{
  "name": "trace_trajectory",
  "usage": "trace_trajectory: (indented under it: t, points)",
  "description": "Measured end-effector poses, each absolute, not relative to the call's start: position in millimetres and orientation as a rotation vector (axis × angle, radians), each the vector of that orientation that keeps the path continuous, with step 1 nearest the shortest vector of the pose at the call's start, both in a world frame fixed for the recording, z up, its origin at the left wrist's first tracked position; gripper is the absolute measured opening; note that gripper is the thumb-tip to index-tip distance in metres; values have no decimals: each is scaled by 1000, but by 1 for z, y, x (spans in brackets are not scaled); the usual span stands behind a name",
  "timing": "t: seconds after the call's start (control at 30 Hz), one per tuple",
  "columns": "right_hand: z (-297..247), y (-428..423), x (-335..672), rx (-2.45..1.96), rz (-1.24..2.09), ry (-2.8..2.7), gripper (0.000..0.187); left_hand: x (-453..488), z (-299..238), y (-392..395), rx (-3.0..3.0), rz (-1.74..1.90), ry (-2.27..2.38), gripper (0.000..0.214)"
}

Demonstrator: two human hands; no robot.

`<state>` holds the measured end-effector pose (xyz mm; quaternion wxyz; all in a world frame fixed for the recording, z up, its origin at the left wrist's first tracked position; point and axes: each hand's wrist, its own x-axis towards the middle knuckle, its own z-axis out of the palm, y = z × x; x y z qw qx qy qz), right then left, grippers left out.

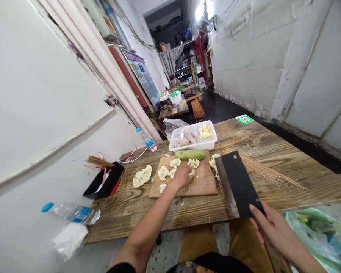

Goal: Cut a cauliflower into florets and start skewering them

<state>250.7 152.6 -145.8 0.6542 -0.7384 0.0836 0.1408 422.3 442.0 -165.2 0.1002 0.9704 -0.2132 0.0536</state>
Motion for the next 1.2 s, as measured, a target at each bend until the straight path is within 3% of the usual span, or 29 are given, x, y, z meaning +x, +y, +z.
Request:
trace_trajectory:
  t: [0.3, 0.5, 0.6, 0.67, 0.8, 0.9, 1.03, 1.2]
  points:
    - [-149, 107, 236, -1781, 143, 388, 41, 462, -151, 362, 2640, 778, -885, 29]
    - [-148, 111, 230, -1710, 110, 446, 38, 493, -174, 325, 2874, 475, -948, 31]
    - [-148, 111, 229, -1732, 106, 443, 37, 494, -168, 335, 2826, 212, -991, 43]
    - [-148, 110, 229, -1751, 106, 437, 37, 489, -158, 356, 2700, 236, -990, 44]
    - [-151, 109, 232, -1771, 137, 425, 37, 471, -145, 407, 2681, 526, -501, 37]
    - [-156, 113, 234, -1780, 154, 404, 40, 460, -154, 430, 2815, 311, -239, 32]
    - [-157, 127, 235, -1794, 171, 335, 40, 457, -175, 431, 2755, 155, -200, 53]
    - [-155, 139, 231, -1749, 203, 318, 38, 460, -180, 429, 2628, 157, -127, 26]
